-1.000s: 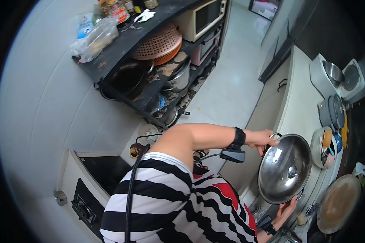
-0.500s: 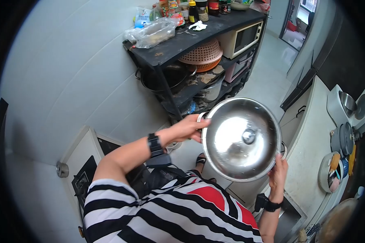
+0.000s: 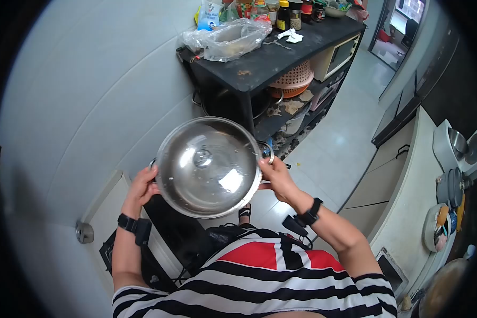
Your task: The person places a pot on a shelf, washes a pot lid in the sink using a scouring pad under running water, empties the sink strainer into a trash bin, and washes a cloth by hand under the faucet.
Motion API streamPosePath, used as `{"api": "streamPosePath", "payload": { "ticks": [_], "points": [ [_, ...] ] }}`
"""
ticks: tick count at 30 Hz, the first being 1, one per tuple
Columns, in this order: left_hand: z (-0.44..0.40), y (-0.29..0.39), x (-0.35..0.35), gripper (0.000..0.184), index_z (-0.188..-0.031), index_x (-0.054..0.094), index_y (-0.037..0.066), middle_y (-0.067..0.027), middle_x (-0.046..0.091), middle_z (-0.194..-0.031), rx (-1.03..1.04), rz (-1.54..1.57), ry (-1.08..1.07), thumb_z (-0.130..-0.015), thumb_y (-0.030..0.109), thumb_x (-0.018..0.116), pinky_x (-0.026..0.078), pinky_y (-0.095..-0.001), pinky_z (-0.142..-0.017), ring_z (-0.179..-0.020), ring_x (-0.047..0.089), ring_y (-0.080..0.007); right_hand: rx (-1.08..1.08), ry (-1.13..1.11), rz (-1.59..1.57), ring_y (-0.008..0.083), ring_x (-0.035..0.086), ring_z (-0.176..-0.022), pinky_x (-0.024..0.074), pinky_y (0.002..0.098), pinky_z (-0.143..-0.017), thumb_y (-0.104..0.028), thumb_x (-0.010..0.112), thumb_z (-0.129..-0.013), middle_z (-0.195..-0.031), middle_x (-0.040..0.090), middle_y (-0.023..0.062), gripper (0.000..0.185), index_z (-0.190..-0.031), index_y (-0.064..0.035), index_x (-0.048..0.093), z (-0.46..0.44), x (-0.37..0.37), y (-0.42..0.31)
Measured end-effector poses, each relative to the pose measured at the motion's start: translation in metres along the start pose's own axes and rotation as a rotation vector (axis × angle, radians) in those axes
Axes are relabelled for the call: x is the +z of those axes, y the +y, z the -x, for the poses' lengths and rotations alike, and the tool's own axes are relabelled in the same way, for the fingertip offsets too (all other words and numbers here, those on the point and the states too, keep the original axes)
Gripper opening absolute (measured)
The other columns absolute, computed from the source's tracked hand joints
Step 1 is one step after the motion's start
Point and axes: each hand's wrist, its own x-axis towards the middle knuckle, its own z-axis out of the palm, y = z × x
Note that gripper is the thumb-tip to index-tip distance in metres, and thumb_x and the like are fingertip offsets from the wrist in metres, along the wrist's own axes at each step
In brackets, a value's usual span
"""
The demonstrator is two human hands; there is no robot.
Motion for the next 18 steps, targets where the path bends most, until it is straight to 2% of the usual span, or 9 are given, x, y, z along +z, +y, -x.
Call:
{"api": "streamPosePath", "payload": {
  "ticks": [3, 7, 8, 9, 11, 13, 14, 15, 18],
  "points": [
    [-0.016, 0.019, -0.043, 0.028, -0.107, 0.053, 0.004, -0.0027, 0.062, -0.081, 0.076, 0.026, 0.075, -0.093, 0.029, 0.055, 0.052, -0.0224, -0.049, -0.057, 0.06, -0.0077, -0.057, -0.028, 0.024, 0.0069, 0.053, -0.068, 0.0531, 0.0245, -0.053, -0.028, 0.057, -0.092, -0.079, 0.048, -0.0016, 0.025, -0.097, -0.0083, 0.043, -0.05, 0.043, -0.006],
    [-0.06, 0.041, -0.077, 0.029, -0.107, 0.054, 0.004, -0.0021, 0.062, -0.082, 0.139, 0.029, 0.107, -0.094, 0.029, 0.054, 0.052, -0.0211, -0.048, -0.055, 0.059, -0.0075, -0.116, -0.023, -0.034, 0.0057, 0.051, -0.072, 0.0491, 0.0219, -0.053, -0.026, 0.058, -0.092, -0.078, 0.045, -0.0028, 0.024, -0.099, -0.0085, 0.043, -0.106, 0.078, -0.008],
    [-0.075, 0.05, -0.086, 0.029, -0.107, 0.054, 0.004, -0.0032, 0.062, -0.083, 0.162, 0.013, 0.0, -0.094, 0.029, 0.054, 0.054, -0.0228, -0.052, -0.059, 0.06, -0.0081, -0.142, 0.037, -0.086, 0.006, 0.05, -0.073, 0.0484, 0.0222, -0.056, -0.025, 0.058, -0.092, -0.078, 0.045, -0.0026, 0.024, -0.1, -0.0079, 0.043, -0.114, 0.085, -0.011],
    [-0.092, 0.056, -0.092, 0.029, -0.107, 0.054, 0.004, -0.0032, 0.062, -0.083, 0.163, 0.021, -0.003, -0.094, 0.029, 0.054, 0.054, -0.0228, -0.052, -0.059, 0.06, -0.0081, -0.172, 0.099, -0.139, 0.0063, 0.05, -0.074, 0.0477, 0.0226, -0.06, -0.023, 0.058, -0.091, -0.079, 0.045, -0.0024, 0.023, -0.1, -0.0072, 0.043, -0.122, 0.093, -0.014],
    [-0.123, 0.068, -0.095, 0.029, -0.107, 0.054, 0.003, -0.0062, 0.064, -0.087, 0.146, -0.005, 0.011, -0.094, 0.029, 0.054, 0.056, -0.0269, -0.059, -0.068, 0.064, -0.0117, -0.29, 0.114, -0.17, 0.0101, 0.051, -0.082, 0.0433, 0.0235, -0.075, -0.018, 0.058, -0.091, -0.094, 0.054, 0.0022, 0.027, -0.11, -0.0025, 0.045, -0.141, 0.101, -0.014],
    [-0.151, 0.076, -0.088, 0.03, -0.107, 0.055, 0.003, -0.0077, 0.064, -0.089, 0.123, 0.005, -0.008, -0.093, 0.029, 0.055, 0.057, -0.0298, -0.062, -0.072, 0.065, -0.0142, -0.348, 0.248, -0.081, 0.0125, 0.051, -0.093, 0.0404, 0.0258, -0.081, -0.018, 0.058, -0.091, -0.105, 0.055, 0.0065, 0.031, -0.114, -0.001, 0.047, -0.168, 0.096, -0.011],
    [-0.164, 0.079, -0.083, 0.03, -0.107, 0.055, 0.002, -0.0091, 0.065, -0.092, 0.1, 0.01, -0.02, -0.093, 0.029, 0.056, 0.057, -0.0327, -0.066, -0.076, 0.066, -0.0166, -0.414, 0.309, -0.008, 0.0199, 0.049, -0.102, 0.0367, 0.0304, -0.089, -0.024, 0.054, -0.092, -0.111, 0.054, 0.0121, 0.033, -0.114, 0.0004, 0.047, -0.172, 0.097, -0.012],
    [-0.174, 0.081, -0.079, 0.03, -0.107, 0.055, 0.002, -0.0091, 0.065, -0.092, 0.097, 0.01, -0.03, -0.093, 0.029, 0.056, 0.057, -0.0327, -0.066, -0.076, 0.066, -0.0166, -0.417, 0.318, -0.006, 0.0199, 0.049, -0.102, 0.0367, 0.0304, -0.089, -0.024, 0.054, -0.092, -0.111, 0.054, 0.0121, 0.033, -0.114, 0.0004, 0.047, -0.178, 0.098, -0.013],
    [-0.205, 0.08, -0.068, 0.03, -0.106, 0.056, 0.002, -0.0105, 0.065, -0.094, 0.071, 0.021, -0.094, -0.091, 0.028, 0.057, 0.057, -0.0385, -0.07, -0.079, 0.067, -0.02, -0.532, 0.577, 0.188, 0.0363, 0.044, -0.118, 0.0315, 0.036, -0.099, -0.037, 0.042, -0.095, -0.124, 0.048, 0.0237, 0.051, -0.126, 0.003, 0.041, -0.196, 0.097, -0.018]
  ]
}}
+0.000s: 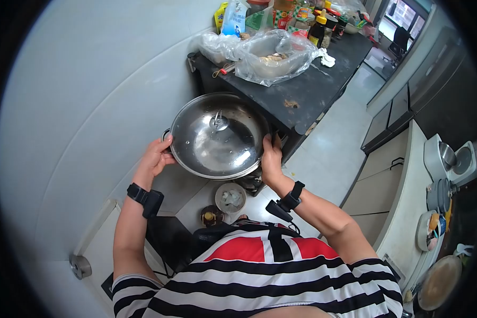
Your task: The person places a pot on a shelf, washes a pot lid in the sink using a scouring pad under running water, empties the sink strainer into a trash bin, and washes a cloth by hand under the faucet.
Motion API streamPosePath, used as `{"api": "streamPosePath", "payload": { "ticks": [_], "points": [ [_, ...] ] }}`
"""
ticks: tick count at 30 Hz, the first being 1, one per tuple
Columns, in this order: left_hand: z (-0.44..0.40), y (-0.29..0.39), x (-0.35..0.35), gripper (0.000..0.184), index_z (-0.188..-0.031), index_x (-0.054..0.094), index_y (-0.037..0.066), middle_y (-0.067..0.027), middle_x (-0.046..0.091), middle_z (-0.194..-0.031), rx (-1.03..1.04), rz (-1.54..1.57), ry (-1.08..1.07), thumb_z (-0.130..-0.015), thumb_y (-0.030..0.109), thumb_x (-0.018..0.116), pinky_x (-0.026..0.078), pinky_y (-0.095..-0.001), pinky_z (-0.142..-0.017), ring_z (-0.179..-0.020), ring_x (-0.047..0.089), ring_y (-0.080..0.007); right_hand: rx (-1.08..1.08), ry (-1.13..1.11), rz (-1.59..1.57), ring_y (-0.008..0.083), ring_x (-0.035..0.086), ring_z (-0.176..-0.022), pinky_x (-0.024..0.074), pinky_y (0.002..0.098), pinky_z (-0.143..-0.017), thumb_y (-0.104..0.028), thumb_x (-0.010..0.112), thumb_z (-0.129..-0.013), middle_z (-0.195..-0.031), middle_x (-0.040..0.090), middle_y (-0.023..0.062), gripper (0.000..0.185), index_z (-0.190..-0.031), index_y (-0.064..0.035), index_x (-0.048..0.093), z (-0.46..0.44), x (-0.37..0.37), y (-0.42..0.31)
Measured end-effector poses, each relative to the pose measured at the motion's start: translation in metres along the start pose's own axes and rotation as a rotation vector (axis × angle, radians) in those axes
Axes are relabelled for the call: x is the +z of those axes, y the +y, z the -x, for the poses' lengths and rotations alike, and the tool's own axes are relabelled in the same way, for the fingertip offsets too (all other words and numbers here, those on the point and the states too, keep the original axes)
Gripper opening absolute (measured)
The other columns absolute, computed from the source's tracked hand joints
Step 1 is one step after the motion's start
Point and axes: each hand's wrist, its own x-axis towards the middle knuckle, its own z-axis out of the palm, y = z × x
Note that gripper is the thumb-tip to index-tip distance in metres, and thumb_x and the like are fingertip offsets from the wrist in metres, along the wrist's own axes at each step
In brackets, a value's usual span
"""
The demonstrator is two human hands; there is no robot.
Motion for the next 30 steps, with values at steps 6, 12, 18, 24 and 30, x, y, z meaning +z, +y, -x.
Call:
{"api": "streamPosePath", "payload": {
  "ticks": [6, 12, 18, 24, 30],
  "points": [
    [-0.051, -0.017, 0.004, 0.03, -0.108, 0.056, 0.002, -0.0099, 0.065, -0.095, -0.01, 0.016, -0.07, -0.091, 0.027, 0.058, 0.057, -0.0371, -0.071, -0.08, 0.067, -0.0193, -0.018, 0.258, 0.121, 0.0389, 0.044, -0.118, 0.0323, 0.0388, -0.098, -0.038, 0.04, -0.096, -0.125, 0.048, 0.0261, 0.053, -0.13, 0.0039, 0.04, -0.017, 0.016, 0.006],
    [-0.07, -0.016, 0.018, 0.026, -0.105, 0.056, 0.003, -0.009, 0.065, -0.094, 0.035, 0.037, -0.111, -0.092, 0.026, 0.057, 0.057, -0.0347, -0.068, -0.078, 0.066, -0.0187, -0.017, 0.352, 0.125, 0.0265, 0.046, -0.118, 0.0332, 0.0341, -0.099, -0.024, 0.044, -0.096, -0.128, 0.05, 0.0164, 0.04, -0.125, 0.0037, 0.046, -0.043, 0.017, 0.01],
    [-0.101, -0.009, 0.033, 0.023, -0.099, 0.056, 0.005, -0.0088, 0.065, -0.09, 0.048, 0.004, -0.117, -0.092, 0.026, 0.057, 0.057, -0.0327, -0.064, -0.071, 0.066, -0.0193, -0.138, 0.474, 0.171, 0.0253, 0.055, -0.106, 0.04, 0.0328, -0.09, -0.013, 0.048, -0.093, -0.113, 0.06, 0.0156, 0.029, -0.114, 0.0058, 0.054, -0.071, 0.015, 0.04],
    [-0.13, -0.028, 0.058, 0.02, -0.095, 0.055, 0.003, -0.0102, 0.065, -0.087, -0.014, 0.094, -0.133, -0.09, 0.022, 0.06, 0.059, -0.0372, -0.067, -0.073, 0.067, -0.023, -0.304, 0.494, 0.368, 0.0254, 0.057, -0.103, 0.0411, 0.0335, -0.088, -0.01, 0.05, -0.091, -0.108, 0.062, 0.0153, 0.026, -0.111, 0.0058, 0.055, -0.088, 0.007, 0.072],
    [-0.143, -0.035, 0.046, 0.023, -0.081, 0.054, 0.006, -0.0085, 0.064, -0.079, -0.06, -0.04, -0.033, -0.084, 0.023, 0.07, 0.057, -0.0298, -0.06, -0.062, 0.064, -0.0186, -0.082, 0.322, 0.524, 0.0345, 0.042, -0.119, 0.0315, 0.04, -0.1, -0.011, 0.054, -0.088, -0.125, 0.046, 0.0229, 0.039, -0.122, 0.0062, 0.044, -0.053, 0.011, 0.037]
  ]
}}
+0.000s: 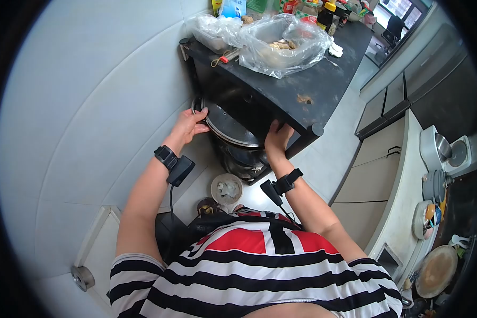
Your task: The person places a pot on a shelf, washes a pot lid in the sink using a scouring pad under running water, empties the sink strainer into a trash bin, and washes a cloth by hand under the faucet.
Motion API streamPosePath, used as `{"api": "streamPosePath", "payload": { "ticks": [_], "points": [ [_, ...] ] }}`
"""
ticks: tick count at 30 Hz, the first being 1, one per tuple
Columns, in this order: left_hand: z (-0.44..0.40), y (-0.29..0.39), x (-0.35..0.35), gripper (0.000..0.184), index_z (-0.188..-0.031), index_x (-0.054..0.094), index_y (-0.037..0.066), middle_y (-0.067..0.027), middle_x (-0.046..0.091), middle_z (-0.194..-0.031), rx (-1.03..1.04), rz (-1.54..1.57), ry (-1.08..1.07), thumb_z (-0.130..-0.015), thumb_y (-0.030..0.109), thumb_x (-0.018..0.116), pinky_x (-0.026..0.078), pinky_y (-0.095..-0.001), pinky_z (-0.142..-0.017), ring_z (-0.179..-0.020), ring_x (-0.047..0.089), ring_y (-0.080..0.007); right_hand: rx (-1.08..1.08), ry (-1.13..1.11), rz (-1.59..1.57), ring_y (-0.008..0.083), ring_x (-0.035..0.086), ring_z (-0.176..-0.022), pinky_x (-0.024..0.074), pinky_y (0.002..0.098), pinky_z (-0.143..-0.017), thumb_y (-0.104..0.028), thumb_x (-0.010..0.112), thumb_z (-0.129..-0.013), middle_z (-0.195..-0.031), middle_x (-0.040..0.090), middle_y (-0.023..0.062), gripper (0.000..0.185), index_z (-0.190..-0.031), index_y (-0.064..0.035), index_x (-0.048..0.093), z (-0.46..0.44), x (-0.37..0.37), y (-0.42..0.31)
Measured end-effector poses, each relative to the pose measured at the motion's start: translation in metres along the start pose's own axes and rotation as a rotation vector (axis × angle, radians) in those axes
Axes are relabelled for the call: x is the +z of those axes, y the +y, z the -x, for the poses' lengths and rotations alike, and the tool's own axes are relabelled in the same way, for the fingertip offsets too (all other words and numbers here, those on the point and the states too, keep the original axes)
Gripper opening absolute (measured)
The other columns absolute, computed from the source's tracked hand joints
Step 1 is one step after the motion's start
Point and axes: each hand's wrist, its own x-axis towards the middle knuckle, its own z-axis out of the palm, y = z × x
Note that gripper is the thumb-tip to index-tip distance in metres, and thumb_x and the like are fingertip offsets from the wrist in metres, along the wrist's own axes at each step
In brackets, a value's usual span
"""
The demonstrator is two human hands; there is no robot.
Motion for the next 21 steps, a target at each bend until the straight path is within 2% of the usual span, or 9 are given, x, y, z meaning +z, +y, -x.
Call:
{"api": "streamPosePath", "payload": {
  "ticks": [2, 7, 9, 11, 12, 14, 17, 19, 21],
  "points": [
    [-0.001, -0.008, -0.001, 0.023, -0.084, 0.055, 0.007, -0.0073, 0.063, -0.077, 0.019, -0.093, 0.054, -0.085, 0.025, 0.069, 0.057, -0.0272, -0.058, -0.062, 0.064, -0.0163, -0.086, -0.101, 0.092, 0.0425, 0.021, -0.133, 0.0198, 0.0441, -0.108, -0.015, 0.053, -0.089, -0.141, 0.023, 0.0302, 0.056, -0.135, 0.0049, 0.029, 0.005, 0.004, 0.013],
    [-0.002, -0.023, 0.001, 0.028, -0.087, 0.056, 0.006, -0.005, 0.061, -0.072, 0.003, -0.178, 0.104, -0.084, 0.03, 0.07, 0.055, -0.0229, -0.055, -0.06, 0.063, -0.0121, -0.238, -0.339, 0.21, 0.0485, -0.004, -0.138, 0.0069, 0.048, -0.112, -0.023, 0.057, -0.087, -0.146, -0.001, 0.0368, 0.076, -0.145, 0.0006, 0.014, 0.036, -0.009, 0.005],
    [0.003, -0.019, 0.006, 0.032, -0.086, 0.055, 0.006, -0.0042, 0.059, -0.07, -0.027, -0.252, 0.186, -0.082, 0.033, 0.071, 0.055, -0.0226, -0.054, -0.058, 0.062, -0.0117, -0.538, -0.632, 0.254, 0.0464, 0.006, -0.138, 0.0132, 0.0457, -0.112, -0.02, 0.058, -0.088, -0.147, 0.005, 0.0352, 0.068, -0.144, -0.003, 0.023, 0.048, -0.041, -0.017],
    [0.002, -0.028, 0.008, 0.039, -0.089, 0.054, 0.005, -0.0042, 0.058, -0.068, -0.027, -0.28, 0.214, -0.08, 0.038, 0.072, 0.056, -0.0239, -0.053, -0.058, 0.063, -0.0132, -0.579, -1.166, -0.058, 0.0405, 0.016, -0.139, 0.0208, 0.0428, -0.111, -0.018, 0.058, -0.089, -0.147, 0.017, 0.0294, 0.06, -0.141, -0.0061, 0.032, 0.04, -0.084, -0.026],
    [0.006, -0.029, 0.013, 0.041, -0.092, 0.053, 0.004, -0.0067, 0.059, -0.074, -0.015, -0.258, 0.251, -0.081, 0.04, 0.071, 0.056, -0.025, -0.052, -0.057, 0.063, -0.0145, -0.609, -1.324, -0.021, 0.0329, 0.028, -0.136, 0.0273, 0.0379, -0.11, -0.017, 0.058, -0.09, -0.143, 0.034, 0.0215, 0.053, -0.138, -0.0058, 0.039, 0.036, -0.103, -0.024],
    [0.017, -0.027, 0.026, 0.045, -0.095, 0.053, 0.003, -0.0092, 0.059, -0.08, -0.006, -0.233, 0.302, -0.081, 0.042, 0.07, 0.056, -0.0262, -0.052, -0.056, 0.063, -0.0158, -0.338, -1.562, 0.169, 0.0319, 0.061, -0.102, 0.0468, 0.0356, -0.089, -0.02, 0.058, -0.09, -0.114, 0.062, 0.0181, 0.041, -0.128, -0.0042, 0.052, 0.014, -0.15, -0.033],
    [0.03, -0.031, 0.049, 0.051, -0.102, 0.049, -0.003, -0.0156, 0.056, -0.092, 0.13, -0.37, 0.604, -0.081, 0.038, 0.07, 0.054, -0.031, -0.056, -0.061, 0.062, -0.0207, -0.345, -1.434, 0.465, 0.0293, 0.065, -0.086, 0.0504, 0.0354, -0.076, -0.019, 0.059, -0.089, -0.104, 0.065, 0.0185, 0.034, -0.12, -0.0039, 0.058, -0.037, -0.193, 0.007],
    [0.031, -0.031, 0.069, 0.054, -0.107, 0.05, -0.005, -0.0188, 0.052, -0.101, 0.727, -0.931, 0.748, -0.08, 0.037, 0.07, 0.051, -0.0342, -0.066, -0.073, 0.062, -0.0244, -0.453, -1.13, 0.419, 0.0305, 0.063, -0.07, 0.0492, 0.0364, -0.067, -0.013, 0.06, -0.086, -0.082, 0.065, 0.0202, 0.028, -0.112, -0.0019, 0.061, -0.07, -0.203, 0.015],
    [0.022, -0.027, 0.095, 0.055, -0.111, 0.053, -0.004, -0.0213, 0.055, -0.099, 0.632, -0.832, 0.613, -0.078, 0.037, 0.071, 0.048, -0.0379, -0.074, -0.082, 0.059, -0.0285, -0.418, -0.907, 0.266, 0.0284, 0.065, -0.07, 0.0498, 0.035, -0.065, -0.014, 0.06, -0.087, -0.084, 0.066, 0.0197, 0.024, -0.106, 0.0, 0.063, -0.096, -0.192, 0.023]
  ]
}}
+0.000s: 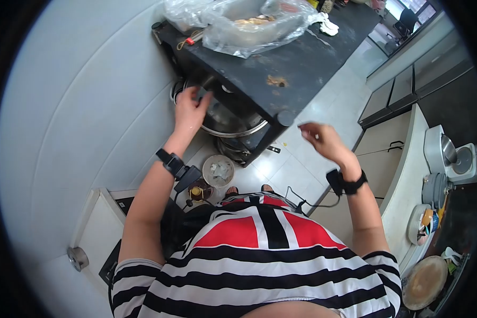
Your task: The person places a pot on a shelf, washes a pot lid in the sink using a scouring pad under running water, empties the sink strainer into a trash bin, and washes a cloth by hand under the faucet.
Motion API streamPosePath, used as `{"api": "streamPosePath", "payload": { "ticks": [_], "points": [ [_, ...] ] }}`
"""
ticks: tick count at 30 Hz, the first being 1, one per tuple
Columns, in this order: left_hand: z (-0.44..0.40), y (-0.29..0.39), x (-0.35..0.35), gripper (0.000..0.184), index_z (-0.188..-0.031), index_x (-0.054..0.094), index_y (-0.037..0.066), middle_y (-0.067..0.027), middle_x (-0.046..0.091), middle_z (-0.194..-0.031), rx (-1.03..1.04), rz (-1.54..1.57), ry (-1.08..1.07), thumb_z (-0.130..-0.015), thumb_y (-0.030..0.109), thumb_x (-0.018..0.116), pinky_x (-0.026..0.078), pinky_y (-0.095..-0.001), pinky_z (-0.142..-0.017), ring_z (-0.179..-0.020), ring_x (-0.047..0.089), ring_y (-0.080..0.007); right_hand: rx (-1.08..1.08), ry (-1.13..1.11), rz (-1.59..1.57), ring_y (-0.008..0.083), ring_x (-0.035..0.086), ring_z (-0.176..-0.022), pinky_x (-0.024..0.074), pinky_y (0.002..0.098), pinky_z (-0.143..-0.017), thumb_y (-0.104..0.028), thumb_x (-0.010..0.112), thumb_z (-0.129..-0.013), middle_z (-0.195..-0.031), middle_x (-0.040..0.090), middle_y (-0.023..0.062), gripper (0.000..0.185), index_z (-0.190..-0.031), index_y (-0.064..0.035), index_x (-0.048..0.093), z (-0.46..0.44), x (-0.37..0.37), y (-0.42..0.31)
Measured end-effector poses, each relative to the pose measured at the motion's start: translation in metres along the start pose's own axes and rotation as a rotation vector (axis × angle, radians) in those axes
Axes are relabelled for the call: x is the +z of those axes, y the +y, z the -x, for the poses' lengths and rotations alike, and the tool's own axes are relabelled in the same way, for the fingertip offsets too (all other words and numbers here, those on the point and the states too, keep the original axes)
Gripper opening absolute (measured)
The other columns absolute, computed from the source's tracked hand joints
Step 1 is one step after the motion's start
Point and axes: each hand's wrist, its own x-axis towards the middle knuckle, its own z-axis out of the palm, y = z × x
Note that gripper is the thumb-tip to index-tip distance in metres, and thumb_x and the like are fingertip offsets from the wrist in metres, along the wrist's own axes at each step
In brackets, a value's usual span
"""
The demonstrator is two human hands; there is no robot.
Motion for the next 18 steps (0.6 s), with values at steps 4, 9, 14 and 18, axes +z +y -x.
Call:
{"api": "streamPosePath", "payload": {
  "ticks": [4, 9, 14, 18],
  "points": [
    [-0.01, 0.024, 0.043, 0.053, -0.116, 0.055, -0.001, -0.0203, 0.059, -0.108, 0.092, -0.093, -0.264, -0.078, 0.034, 0.068, 0.048, -0.0407, -0.079, -0.093, 0.059, -0.0347, 0.122, 0.116, -0.233, 0.0279, 0.065, -0.089, 0.0511, 0.0349, -0.077, -0.018, 0.059, -0.088, -0.101, 0.066, 0.0201, 0.032, -0.112, 0.0028, 0.059, -0.049, 0.024, 0.04],
    [-0.024, 0.015, 0.062, 0.05, -0.119, 0.055, 0.005, -0.0165, 0.057, -0.12, 0.287, -0.123, -0.263, -0.077, 0.031, 0.065, 0.043, -0.0431, -0.091, -0.111, 0.052, -0.0341, 0.148, 0.319, -0.39, 0.0342, 0.061, -0.093, 0.0473, 0.0383, -0.082, -0.02, 0.064, -0.083, -0.104, 0.06, 0.0232, 0.06, -0.13, 0.0071, 0.039, -0.088, 0.072, 0.06],
    [-0.032, -0.007, 0.074, 0.049, -0.119, 0.054, 0.006, -0.0167, 0.055, -0.121, 0.324, -0.37, -0.237, -0.079, 0.034, 0.062, 0.037, -0.0471, -0.093, -0.112, 0.051, -0.0356, 0.055, 0.381, -0.317, 0.0445, 0.05, -0.111, 0.0414, 0.0434, -0.095, -0.013, 0.06, -0.081, -0.117, 0.052, 0.0333, 0.061, -0.131, 0.0106, 0.034, -0.101, 0.085, 0.063],
    [-0.032, 0.018, 0.061, 0.046, -0.119, 0.053, 0.007, -0.0171, 0.055, -0.122, 0.176, -0.491, -0.239, -0.082, 0.034, 0.059, 0.032, -0.0542, -0.094, -0.112, 0.051, -0.0369, 0.047, 0.31, -0.336, 0.0439, 0.053, -0.109, 0.0421, 0.0418, -0.094, -0.014, 0.059, -0.082, -0.115, 0.054, 0.0331, 0.06, -0.133, 0.0069, 0.035, -0.096, 0.076, 0.066]
  ]
}}
